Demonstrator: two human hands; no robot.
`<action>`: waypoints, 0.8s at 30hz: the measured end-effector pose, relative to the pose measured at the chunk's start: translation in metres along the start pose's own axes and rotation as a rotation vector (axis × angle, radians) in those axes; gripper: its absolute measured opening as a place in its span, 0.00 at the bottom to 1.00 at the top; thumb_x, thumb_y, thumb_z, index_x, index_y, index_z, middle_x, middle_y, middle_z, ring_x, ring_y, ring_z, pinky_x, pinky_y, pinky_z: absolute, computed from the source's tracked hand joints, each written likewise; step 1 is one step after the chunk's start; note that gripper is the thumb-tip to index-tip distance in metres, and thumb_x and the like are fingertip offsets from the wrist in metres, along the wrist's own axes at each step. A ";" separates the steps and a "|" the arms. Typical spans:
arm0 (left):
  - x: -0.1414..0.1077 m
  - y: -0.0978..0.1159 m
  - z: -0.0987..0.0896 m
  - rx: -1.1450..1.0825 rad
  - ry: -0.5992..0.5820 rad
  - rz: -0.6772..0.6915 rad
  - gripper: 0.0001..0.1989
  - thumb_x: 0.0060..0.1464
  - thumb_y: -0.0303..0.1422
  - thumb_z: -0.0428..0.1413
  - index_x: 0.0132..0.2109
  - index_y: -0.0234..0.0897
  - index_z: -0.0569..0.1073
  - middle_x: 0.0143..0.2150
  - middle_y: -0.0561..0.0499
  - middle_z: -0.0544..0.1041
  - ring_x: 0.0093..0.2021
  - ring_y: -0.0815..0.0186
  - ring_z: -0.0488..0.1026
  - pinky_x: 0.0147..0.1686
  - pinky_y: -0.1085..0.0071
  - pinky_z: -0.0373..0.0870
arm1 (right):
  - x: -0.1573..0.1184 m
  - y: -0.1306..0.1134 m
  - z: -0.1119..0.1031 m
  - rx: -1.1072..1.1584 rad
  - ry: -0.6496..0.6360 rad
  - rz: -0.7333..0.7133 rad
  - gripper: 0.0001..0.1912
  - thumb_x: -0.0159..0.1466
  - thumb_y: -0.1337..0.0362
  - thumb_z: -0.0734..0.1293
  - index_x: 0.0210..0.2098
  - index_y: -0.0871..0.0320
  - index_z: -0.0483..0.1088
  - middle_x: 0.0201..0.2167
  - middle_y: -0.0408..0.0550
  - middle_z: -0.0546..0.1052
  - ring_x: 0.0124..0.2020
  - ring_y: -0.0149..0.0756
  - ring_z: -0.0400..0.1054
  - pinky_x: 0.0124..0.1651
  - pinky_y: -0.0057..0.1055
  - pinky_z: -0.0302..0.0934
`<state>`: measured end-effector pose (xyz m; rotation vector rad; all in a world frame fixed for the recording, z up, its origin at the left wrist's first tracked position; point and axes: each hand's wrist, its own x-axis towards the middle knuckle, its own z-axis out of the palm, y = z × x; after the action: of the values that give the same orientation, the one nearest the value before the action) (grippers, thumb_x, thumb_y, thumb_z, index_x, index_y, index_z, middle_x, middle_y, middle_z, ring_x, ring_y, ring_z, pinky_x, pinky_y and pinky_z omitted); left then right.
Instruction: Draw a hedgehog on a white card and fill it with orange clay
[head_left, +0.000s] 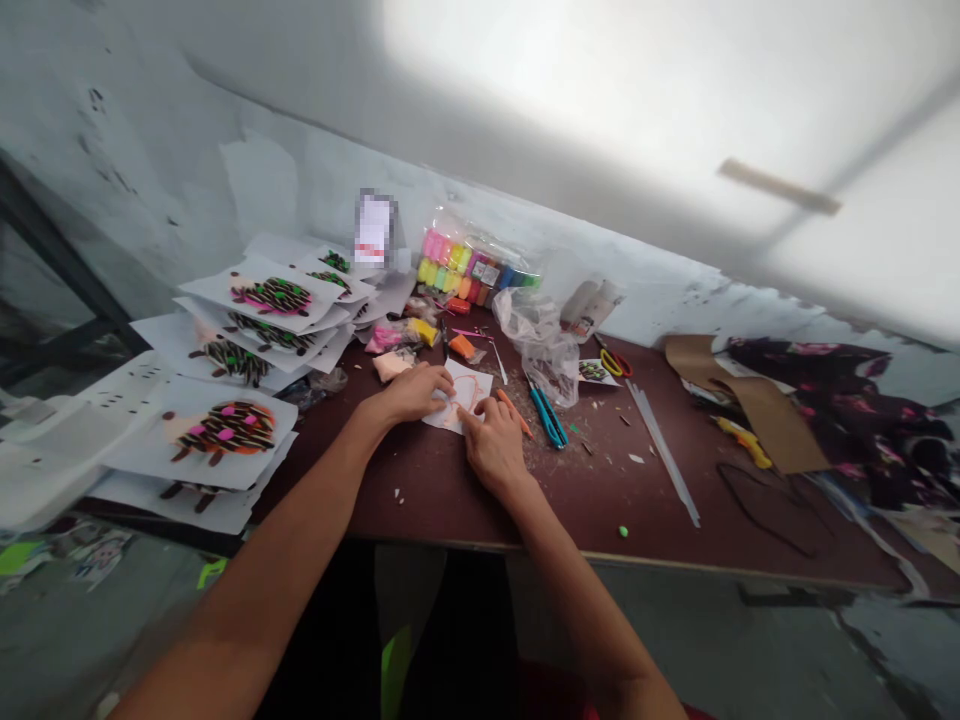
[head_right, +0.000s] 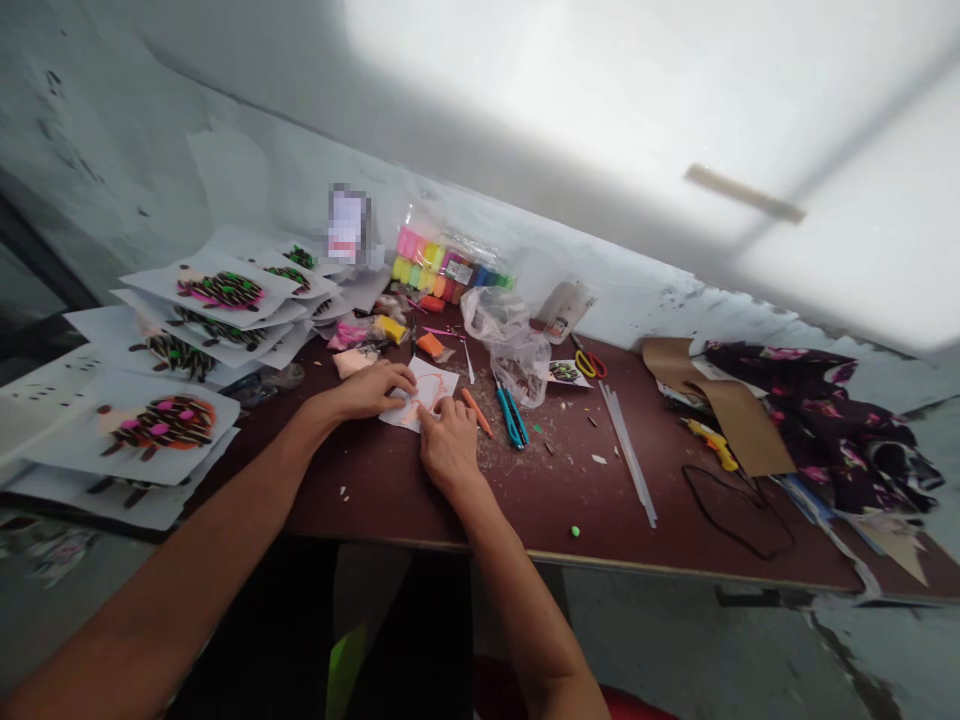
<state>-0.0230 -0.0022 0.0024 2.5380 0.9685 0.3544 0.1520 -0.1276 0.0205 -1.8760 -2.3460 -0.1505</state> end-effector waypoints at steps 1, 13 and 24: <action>0.000 0.000 0.000 -0.002 -0.004 -0.002 0.16 0.54 0.33 0.55 0.49 0.41 0.81 0.56 0.49 0.77 0.53 0.56 0.71 0.57 0.61 0.64 | 0.000 0.001 0.001 0.003 0.005 0.000 0.20 0.72 0.65 0.59 0.60 0.50 0.73 0.48 0.55 0.72 0.47 0.46 0.61 0.52 0.41 0.52; 0.000 0.000 0.000 0.005 -0.019 -0.018 0.17 0.55 0.32 0.55 0.49 0.42 0.81 0.57 0.50 0.77 0.54 0.56 0.71 0.56 0.63 0.64 | -0.005 0.003 -0.004 0.005 0.009 -0.006 0.18 0.71 0.66 0.59 0.54 0.52 0.76 0.46 0.55 0.72 0.48 0.46 0.61 0.51 0.41 0.53; -0.001 0.001 -0.001 0.011 -0.008 -0.009 0.17 0.54 0.32 0.55 0.49 0.42 0.82 0.57 0.50 0.77 0.53 0.56 0.71 0.55 0.63 0.66 | -0.009 0.010 0.000 0.113 0.083 -0.034 0.22 0.66 0.72 0.61 0.54 0.52 0.77 0.46 0.54 0.72 0.50 0.46 0.62 0.54 0.41 0.54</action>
<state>-0.0231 -0.0030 0.0034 2.5420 0.9804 0.3366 0.1635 -0.1344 0.0189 -1.7448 -2.2824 -0.0948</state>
